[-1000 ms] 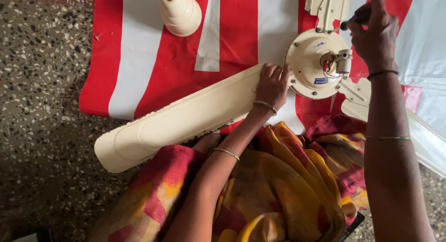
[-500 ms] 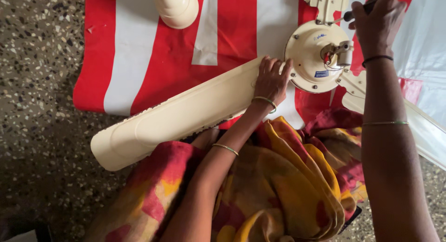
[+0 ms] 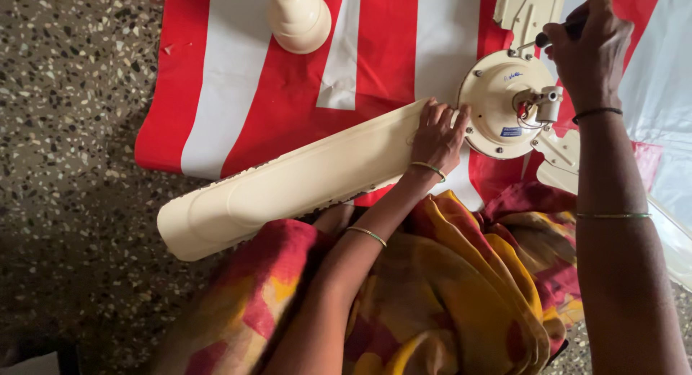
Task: The person uses a screwdriver to tighten screws on the central hub of a ceiling fan lying on a red-and-white striped sheet. They then pick up the fan cap, brush its interior and exterior, and place it back onto the hub.
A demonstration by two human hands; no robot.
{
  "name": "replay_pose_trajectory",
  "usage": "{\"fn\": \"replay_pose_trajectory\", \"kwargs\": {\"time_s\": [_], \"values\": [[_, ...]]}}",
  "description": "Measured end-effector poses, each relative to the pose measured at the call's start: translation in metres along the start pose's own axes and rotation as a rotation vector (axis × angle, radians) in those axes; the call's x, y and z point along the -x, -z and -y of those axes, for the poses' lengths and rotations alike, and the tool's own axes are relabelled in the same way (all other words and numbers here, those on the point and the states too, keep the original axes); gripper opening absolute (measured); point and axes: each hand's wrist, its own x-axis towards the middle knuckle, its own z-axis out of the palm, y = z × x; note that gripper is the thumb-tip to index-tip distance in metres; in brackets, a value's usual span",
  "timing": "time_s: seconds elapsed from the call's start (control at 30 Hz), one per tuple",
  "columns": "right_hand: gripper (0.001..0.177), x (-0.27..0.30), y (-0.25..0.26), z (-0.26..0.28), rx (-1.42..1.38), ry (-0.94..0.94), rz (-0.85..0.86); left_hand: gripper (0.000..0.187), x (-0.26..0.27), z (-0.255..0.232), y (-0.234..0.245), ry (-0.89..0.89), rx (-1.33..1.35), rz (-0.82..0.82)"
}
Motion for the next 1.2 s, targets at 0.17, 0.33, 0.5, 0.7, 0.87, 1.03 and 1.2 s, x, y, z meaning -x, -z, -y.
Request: {"fn": "replay_pose_trajectory", "kwargs": {"time_s": [0.17,0.33,0.5,0.7,0.87,1.03,1.2], "values": [[0.025,0.005,-0.006,-0.010,0.041,-0.028,0.045,0.062,0.001,-0.001,0.000,0.023,-0.003,0.038],[0.023,0.004,-0.012,-0.021,0.116,0.042,0.023,0.062,-0.001,-0.001,0.003,0.055,-0.010,0.081],[0.034,0.006,-0.019,-0.028,0.319,0.143,-0.074,0.058,-0.002,-0.002,0.003,0.053,0.030,0.031],[0.035,0.007,-0.021,-0.030,0.332,0.059,-0.025,0.061,0.000,-0.003,0.005,0.050,0.015,0.056],[0.032,0.006,-0.018,-0.023,0.316,0.044,0.004,0.057,-0.001,-0.003,0.006,0.051,0.039,0.041],[0.033,0.003,-0.009,-0.005,0.246,0.060,0.026,0.061,-0.001,-0.002,0.005,0.058,-0.002,0.069],[0.034,-0.001,0.006,0.011,0.199,0.217,0.088,0.058,-0.001,-0.002,0.004,0.056,0.019,0.051]]}}
